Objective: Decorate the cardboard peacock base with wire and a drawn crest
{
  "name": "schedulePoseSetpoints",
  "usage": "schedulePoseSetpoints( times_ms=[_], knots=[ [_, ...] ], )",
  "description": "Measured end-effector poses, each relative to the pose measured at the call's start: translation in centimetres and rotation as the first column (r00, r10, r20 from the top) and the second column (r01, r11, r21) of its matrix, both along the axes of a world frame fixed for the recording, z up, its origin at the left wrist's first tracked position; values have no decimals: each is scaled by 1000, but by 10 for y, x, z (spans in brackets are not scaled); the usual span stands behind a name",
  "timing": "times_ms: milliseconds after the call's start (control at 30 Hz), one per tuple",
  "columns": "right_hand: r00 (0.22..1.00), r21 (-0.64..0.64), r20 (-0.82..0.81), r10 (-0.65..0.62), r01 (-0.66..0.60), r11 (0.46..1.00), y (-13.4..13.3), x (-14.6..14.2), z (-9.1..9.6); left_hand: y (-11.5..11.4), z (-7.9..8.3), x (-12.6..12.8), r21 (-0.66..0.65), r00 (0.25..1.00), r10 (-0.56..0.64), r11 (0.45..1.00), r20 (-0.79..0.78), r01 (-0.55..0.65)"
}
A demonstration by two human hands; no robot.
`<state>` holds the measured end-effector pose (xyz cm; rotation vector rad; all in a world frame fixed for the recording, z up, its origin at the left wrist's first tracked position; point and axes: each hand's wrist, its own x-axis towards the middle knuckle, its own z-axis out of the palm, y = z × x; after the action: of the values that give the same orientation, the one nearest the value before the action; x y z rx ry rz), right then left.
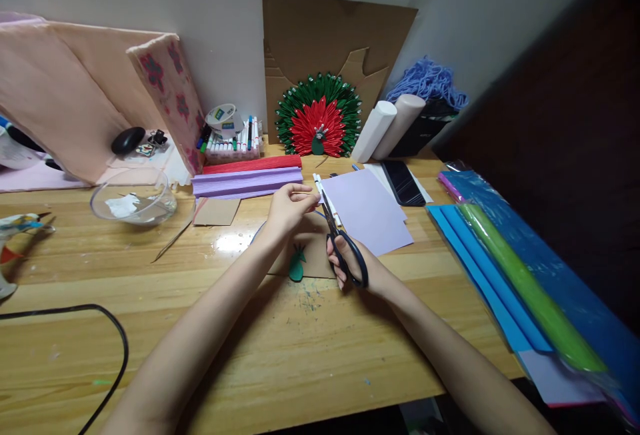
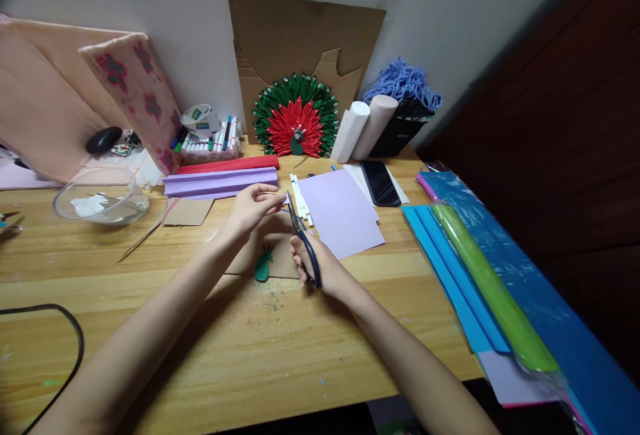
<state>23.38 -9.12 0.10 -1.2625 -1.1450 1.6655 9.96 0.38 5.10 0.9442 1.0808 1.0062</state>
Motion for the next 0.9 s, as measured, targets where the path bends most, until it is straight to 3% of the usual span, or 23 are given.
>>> schedulePoseSetpoints(
  times_ms=[367,600,900],
  knots=[
    [984,56,147,-99,92,994,-1,-3,2,1,0,-1,-22,1000,3,1000,-6,-3],
    [996,-11,-68,-62,62,998,7,-3,-2,0,0,1,-47,999,42,998,-13,-42],
    [998,-35,-56,41,-43,998,5,4,15,4,3,-10,47,993,-59,997,-97,64]
  ],
)
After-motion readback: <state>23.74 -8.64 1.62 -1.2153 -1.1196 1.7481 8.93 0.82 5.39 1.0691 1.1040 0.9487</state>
